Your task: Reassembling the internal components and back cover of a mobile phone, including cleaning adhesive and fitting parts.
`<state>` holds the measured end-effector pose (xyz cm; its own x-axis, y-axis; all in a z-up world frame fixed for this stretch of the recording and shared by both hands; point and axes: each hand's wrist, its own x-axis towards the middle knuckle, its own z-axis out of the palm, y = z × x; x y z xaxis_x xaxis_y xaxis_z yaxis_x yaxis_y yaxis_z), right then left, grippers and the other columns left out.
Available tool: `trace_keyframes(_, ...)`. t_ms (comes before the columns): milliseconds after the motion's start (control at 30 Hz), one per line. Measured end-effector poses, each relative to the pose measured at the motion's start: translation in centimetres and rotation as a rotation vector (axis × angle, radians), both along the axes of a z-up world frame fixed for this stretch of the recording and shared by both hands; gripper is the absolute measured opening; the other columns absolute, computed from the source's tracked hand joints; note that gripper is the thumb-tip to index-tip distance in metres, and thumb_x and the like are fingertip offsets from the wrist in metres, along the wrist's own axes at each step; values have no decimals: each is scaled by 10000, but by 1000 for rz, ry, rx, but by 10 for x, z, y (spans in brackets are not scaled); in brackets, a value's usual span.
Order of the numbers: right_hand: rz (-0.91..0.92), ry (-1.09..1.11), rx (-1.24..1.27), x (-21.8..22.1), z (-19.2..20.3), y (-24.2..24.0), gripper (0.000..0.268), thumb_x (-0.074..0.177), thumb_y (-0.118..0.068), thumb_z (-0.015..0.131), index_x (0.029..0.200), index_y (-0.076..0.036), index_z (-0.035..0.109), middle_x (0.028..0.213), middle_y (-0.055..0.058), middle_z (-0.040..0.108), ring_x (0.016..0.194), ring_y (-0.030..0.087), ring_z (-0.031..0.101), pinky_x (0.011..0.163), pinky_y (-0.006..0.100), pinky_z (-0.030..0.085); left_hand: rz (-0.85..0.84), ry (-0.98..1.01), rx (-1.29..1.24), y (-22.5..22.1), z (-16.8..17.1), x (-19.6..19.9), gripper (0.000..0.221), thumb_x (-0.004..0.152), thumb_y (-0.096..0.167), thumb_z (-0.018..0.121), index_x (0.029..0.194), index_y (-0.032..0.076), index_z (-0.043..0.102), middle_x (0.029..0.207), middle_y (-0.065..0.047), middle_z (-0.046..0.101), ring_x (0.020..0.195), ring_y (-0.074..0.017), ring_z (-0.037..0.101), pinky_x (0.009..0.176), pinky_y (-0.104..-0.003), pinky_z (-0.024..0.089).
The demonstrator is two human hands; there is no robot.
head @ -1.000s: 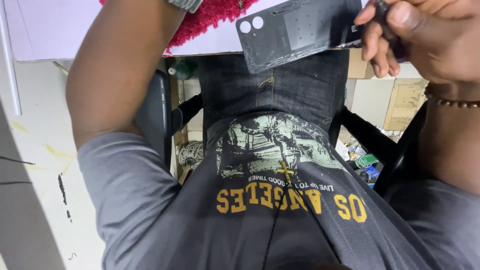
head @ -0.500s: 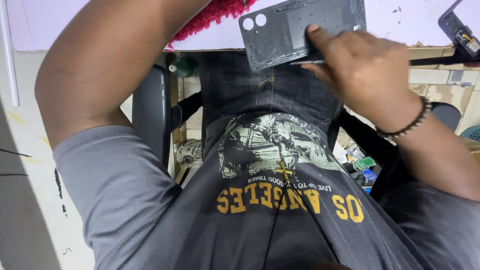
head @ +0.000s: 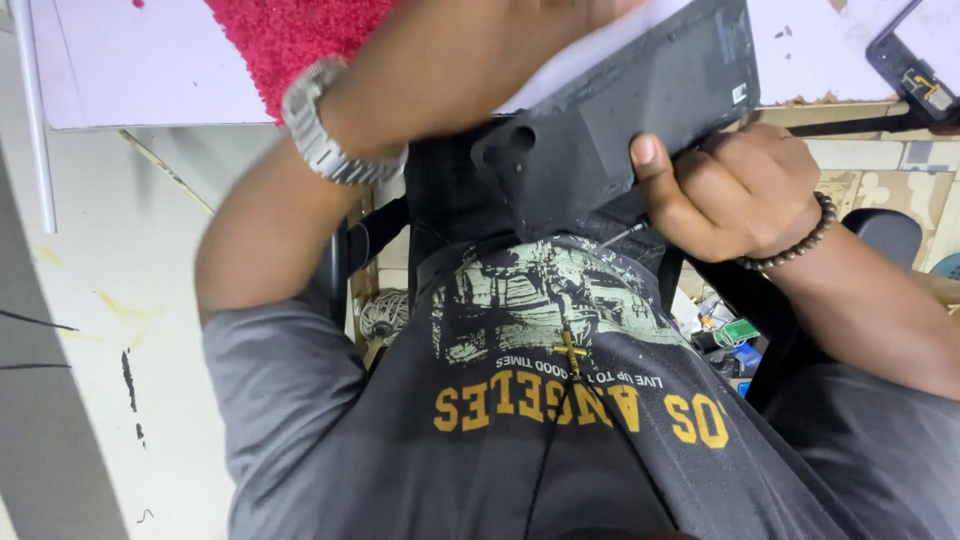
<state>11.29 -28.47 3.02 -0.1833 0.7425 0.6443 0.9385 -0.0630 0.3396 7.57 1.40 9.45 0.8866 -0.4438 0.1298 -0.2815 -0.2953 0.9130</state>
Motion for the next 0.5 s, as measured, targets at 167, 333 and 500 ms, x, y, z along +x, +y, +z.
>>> trace_keyframes(167, 53, -19, -65, 6, -11, -4, 196, 1025, 80, 830, 1212, 36, 794, 755, 81, 528, 643, 248, 495, 533, 368, 399, -35, 485, -537, -15, -38, -26, 652, 1021, 470, 652, 1468, 50, 431, 1377, -154, 716, 1158, -180, 764, 926, -288, 667)
trace_keyframes(333, 175, -99, -112, 10, -4, 25, 131, 1029, 31, 739, 1133, 44, 817, 634, 26, 441, 551, 160, 412, 476, 284, 334, -97, 225, -490, -15, -75, -36, 473, 1206, 111, 544, 1620, 80, 319, 1604, -77, 477, 1566, -169, 450, 1349, -341, 367)
trace_keyframes(500, -324, 466, -619, 16, 47, -3, 30, 1169, -259, 805, 1148, -281, 806, 988, -58, 768, 895, 148, 745, 676, 308, 550, -107, 193, -515, -9, -81, -35, 379, 1188, 44, 508, 1541, 88, 377, 1519, -57, 498, 1500, -129, 447, 1312, -313, 323)
